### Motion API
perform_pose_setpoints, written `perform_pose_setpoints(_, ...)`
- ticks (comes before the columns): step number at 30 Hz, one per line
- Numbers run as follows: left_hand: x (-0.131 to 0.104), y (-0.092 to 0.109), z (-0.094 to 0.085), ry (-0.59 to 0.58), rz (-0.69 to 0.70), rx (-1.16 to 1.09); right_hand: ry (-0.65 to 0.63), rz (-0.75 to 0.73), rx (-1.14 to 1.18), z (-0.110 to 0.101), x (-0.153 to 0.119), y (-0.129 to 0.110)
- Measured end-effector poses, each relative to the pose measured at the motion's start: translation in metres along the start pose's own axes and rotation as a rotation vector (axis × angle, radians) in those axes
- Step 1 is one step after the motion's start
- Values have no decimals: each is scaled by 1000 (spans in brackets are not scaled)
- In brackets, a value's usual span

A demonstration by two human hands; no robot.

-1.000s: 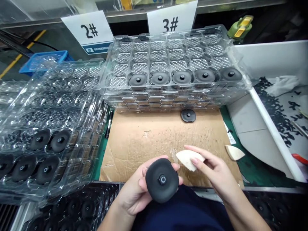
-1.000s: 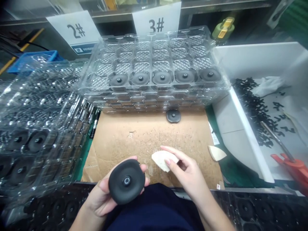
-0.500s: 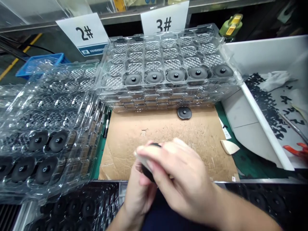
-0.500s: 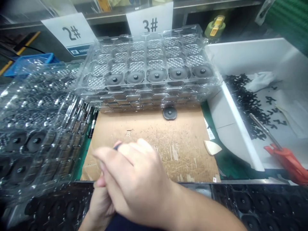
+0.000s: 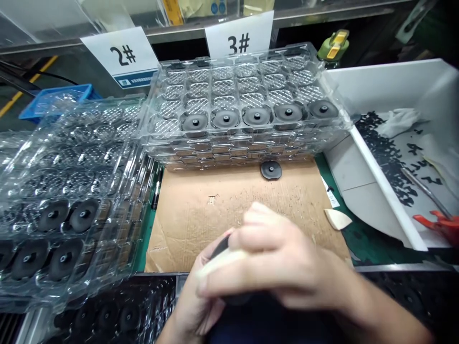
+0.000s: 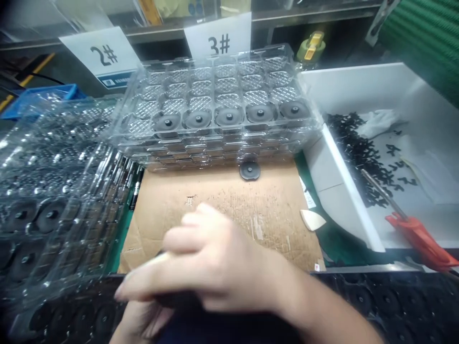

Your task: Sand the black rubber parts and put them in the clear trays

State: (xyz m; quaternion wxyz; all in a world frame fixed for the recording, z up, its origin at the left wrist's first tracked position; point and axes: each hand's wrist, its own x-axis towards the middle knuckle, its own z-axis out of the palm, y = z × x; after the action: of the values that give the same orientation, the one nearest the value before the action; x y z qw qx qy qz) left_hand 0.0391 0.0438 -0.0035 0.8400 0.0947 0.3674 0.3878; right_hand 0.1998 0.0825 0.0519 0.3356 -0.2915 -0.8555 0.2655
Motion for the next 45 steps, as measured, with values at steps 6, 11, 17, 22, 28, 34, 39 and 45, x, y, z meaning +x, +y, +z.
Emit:
perform_pose_setpoints(6,-5,8,-8,-200,94,-49,350,640,107,31,-50,33)
perform_pose_setpoints(11,-2,5,-13,-253,96,-60,132,863,160,74,-95,54)
perform_pose_setpoints(17,0,4,-5,-193,95,-41,495,599,-103,26,-60,4)
perform_pose_setpoints(22,-2,1,-3,-76,116,-16,143,246,-221,1,-36,-22)
perform_pose_setpoints(28,0,-4,-3,-27,134,-22,252,295,0,14,-35,-7)
perform_pose_setpoints(34,6,1,-8,91,148,-94,270,706,102,44,-72,52)
perform_pose_setpoints(39,10,0,-7,73,125,-89,192,713,-18,64,-99,66)
perform_pose_setpoints(45,12,-5,3,74,106,-40,455,529,-53,33,-41,1)
